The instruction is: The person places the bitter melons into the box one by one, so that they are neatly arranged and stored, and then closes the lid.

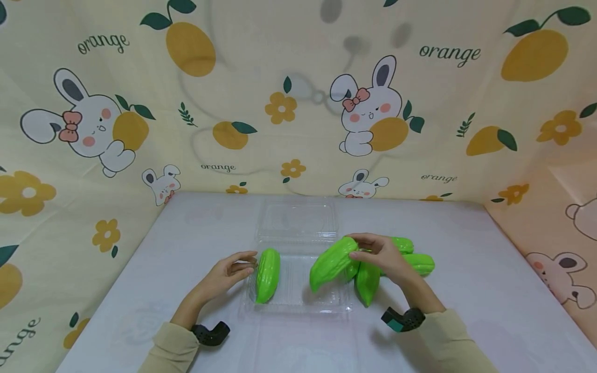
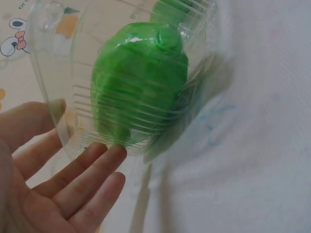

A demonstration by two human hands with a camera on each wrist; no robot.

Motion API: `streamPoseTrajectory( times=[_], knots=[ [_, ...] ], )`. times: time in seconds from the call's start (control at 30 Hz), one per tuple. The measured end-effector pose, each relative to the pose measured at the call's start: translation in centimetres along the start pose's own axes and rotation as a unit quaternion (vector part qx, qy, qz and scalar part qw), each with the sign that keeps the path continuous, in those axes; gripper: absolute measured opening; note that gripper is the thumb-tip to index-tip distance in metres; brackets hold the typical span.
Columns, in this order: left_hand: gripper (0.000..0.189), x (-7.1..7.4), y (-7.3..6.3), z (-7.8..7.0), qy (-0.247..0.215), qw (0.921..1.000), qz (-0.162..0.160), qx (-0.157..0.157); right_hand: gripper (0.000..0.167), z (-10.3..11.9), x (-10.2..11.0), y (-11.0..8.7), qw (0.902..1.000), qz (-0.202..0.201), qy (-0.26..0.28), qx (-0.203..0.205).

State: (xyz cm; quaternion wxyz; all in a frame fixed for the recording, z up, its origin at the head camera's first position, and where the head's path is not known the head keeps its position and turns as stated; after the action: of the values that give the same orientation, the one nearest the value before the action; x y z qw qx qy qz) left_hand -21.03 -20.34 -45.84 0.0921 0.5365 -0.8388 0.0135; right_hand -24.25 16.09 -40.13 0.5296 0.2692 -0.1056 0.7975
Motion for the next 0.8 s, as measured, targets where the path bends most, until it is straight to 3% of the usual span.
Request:
streamPoseTrajectory(
  times=[0.3, 0.4, 0.8],
  knots=[
    [0.052, 0.0, 0.1, 0.1, -0.007, 1.0000, -0.003, 0.002, 0.045, 0.3, -1.0, 0.9, 0.9998, 0.010, 0.001, -0.014],
    [0.051, -0.1, 0.1, 0.2, 0.000, 0.9999, -0.006, -0.013, 0.045, 0.4, -1.3, 1.1, 0.9997, 0.016, 0.010, -0.013],
    [0.050, -0.2, 0.0, -0.1, -0.009, 0.9999, -0.002, 0.007, 0.045, 0.4, -2.5, 2.0, 0.9991, 0.036, 0.020, -0.010]
  ],
)
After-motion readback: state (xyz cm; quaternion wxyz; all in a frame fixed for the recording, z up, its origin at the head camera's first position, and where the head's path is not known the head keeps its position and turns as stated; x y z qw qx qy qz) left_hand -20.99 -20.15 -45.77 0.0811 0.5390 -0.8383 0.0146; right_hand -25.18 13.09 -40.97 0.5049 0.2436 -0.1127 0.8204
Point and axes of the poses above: each hand's wrist, its own y-axis towards the middle knuckle, its own x-axis out of the back of the hand, z = x × y, the point moved 4 cm from there along y, towards the middle knuckle, and after that the axes turned 14 degrees about -y, right-handed, at the moved point
